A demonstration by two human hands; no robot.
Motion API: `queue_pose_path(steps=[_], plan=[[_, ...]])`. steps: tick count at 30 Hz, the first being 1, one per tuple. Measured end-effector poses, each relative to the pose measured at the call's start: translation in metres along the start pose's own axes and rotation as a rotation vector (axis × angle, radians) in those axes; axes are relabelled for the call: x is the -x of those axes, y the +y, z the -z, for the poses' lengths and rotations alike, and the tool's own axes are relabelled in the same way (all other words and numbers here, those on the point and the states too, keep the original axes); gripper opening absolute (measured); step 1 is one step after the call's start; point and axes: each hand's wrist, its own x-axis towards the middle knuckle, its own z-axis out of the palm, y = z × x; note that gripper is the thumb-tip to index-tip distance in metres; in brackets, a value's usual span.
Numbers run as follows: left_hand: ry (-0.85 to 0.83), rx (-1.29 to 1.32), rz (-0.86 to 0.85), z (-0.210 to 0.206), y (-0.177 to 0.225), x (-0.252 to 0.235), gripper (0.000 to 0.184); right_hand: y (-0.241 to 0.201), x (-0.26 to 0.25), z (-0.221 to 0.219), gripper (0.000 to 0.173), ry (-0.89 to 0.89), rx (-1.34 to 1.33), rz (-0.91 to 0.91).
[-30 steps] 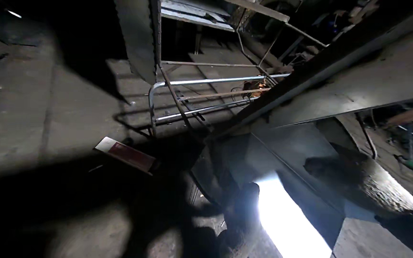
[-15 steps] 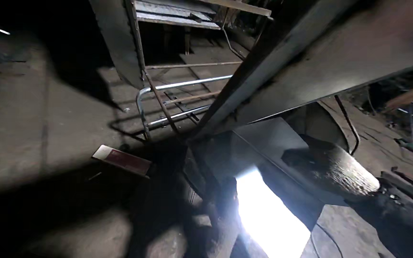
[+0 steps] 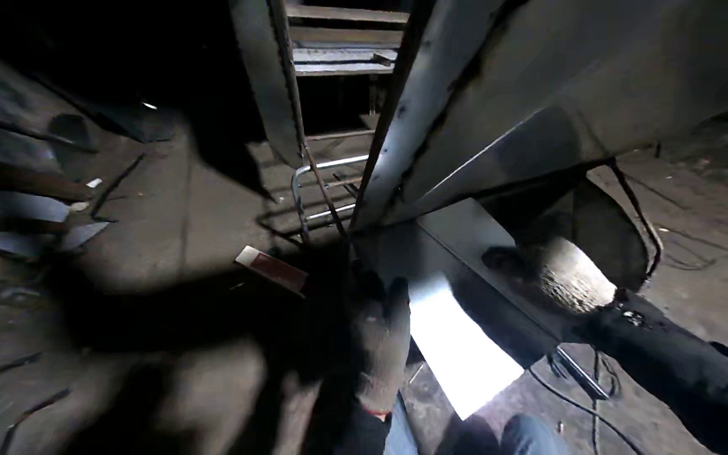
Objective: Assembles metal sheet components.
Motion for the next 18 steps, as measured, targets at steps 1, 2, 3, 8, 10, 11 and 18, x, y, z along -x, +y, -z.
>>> queue_pose_path(steps=[1,2,3,8,10,11,18], plan=[[0.02,-0.189,-0.073,0.006,0.007,-0.002,0.064,0.016,-0.01,-0.007,0.033,0.028,0.049,0.087],[0.02,-0.352,-0.167,0.012,0.014,-0.004,0.065,0.038,-0.031,-0.021,0.035,0.083,0.109,0.198],[-0.018,-0.462,-0.267,0.017,0.022,-0.006,0.063,0.055,-0.052,-0.033,0.037,0.107,0.148,0.243],[-0.533,-0.559,-0.477,0.01,0.061,0.004,0.07,0.078,-0.081,-0.048,0.029,0.124,0.064,0.411],[-0.594,-0.705,-0.499,0.002,0.058,0.012,0.075,0.077,-0.08,-0.046,0.027,0.114,0.04,0.427],[-0.57,-0.721,-0.503,-0.001,0.055,0.016,0.073,0.073,-0.076,-0.041,0.029,0.069,0.081,0.387],[-0.48,-0.541,-0.31,-0.011,0.046,0.014,0.047,0.062,-0.073,-0.033,0.026,0.04,0.153,0.355]])
